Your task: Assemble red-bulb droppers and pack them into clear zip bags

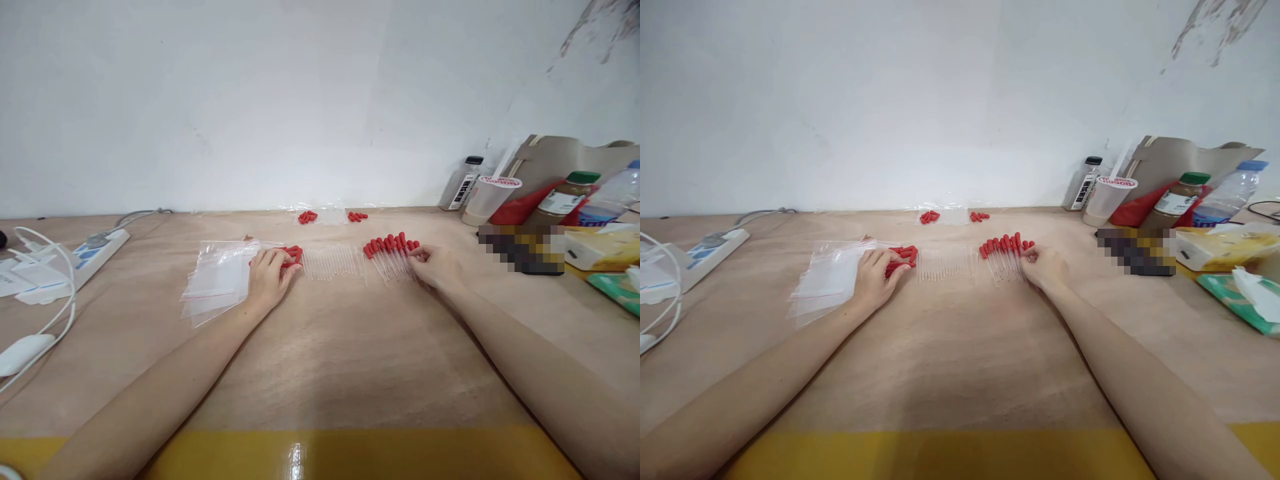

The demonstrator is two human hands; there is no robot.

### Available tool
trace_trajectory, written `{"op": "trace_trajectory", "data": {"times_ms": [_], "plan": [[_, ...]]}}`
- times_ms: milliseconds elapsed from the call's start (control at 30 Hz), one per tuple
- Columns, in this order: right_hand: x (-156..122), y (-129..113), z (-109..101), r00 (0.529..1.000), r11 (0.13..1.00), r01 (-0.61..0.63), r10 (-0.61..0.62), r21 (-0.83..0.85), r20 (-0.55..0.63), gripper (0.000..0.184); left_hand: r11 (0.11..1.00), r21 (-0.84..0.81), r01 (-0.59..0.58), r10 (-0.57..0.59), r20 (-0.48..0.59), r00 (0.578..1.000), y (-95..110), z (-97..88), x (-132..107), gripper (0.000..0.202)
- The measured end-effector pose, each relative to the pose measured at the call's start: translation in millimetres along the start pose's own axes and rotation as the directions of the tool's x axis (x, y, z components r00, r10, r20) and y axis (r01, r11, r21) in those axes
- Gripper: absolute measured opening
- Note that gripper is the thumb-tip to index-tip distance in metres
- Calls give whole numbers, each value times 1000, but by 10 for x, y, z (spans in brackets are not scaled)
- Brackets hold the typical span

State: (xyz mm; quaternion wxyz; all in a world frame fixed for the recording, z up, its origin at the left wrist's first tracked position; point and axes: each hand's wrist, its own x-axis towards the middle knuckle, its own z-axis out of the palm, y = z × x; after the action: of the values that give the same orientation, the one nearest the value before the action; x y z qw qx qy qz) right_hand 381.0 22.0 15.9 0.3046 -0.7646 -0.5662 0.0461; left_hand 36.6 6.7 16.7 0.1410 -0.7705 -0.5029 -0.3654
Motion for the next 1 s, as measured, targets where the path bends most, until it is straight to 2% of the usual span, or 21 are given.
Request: {"op": "trace_trajectory", "data": {"times_ms": [100, 200, 300, 400, 500, 567, 700, 833, 1000], "plan": [[-48, -47, -20, 999, 999, 13, -12, 29, -43, 19, 988, -153, -19, 20, 1, 1000, 28, 20, -21, 17], [-141, -177, -54, 996, 995, 74, -71, 64, -55, 17, 964, -267, 0, 16, 56, 998, 42, 48, -44, 17], [-239, -361, -56, 984, 979, 172, -177, 105, 32, 16, 951, -308, -38, 61, 63, 996, 53, 56, -54, 21], [-289, -554, 3, 952, 954, 256, -277, 157, 128, 15, 940, -327, -98, 123, 57, 991, 79, 37, -57, 28], [-278, -741, 98, 920, 940, 327, -340, 100, 192, 12, 931, -350, -105, 136, 65, 989, 122, 10, -65, 27], [-253, -859, 159, 910, 940, 340, -330, 4, 250, 9, 930, -349, -112, 139, 54, 989, 153, -4, -74, 21], [-208, -1047, 242, 919, 951, 273, -212, -147, 332, 9, 919, -387, -78, 120, 84, 989, 218, -21, -96, 12], [-187, -1121, 289, 918, 955, 257, -193, -149, 345, 10, 869, -492, 43, 43, 162, 986, 279, -10, -119, 9], [-213, -1081, 258, 919, 961, 243, -185, -132, 350, 10, 809, -572, 135, -3, 226, 974, 322, -16, -120, 8]]}}
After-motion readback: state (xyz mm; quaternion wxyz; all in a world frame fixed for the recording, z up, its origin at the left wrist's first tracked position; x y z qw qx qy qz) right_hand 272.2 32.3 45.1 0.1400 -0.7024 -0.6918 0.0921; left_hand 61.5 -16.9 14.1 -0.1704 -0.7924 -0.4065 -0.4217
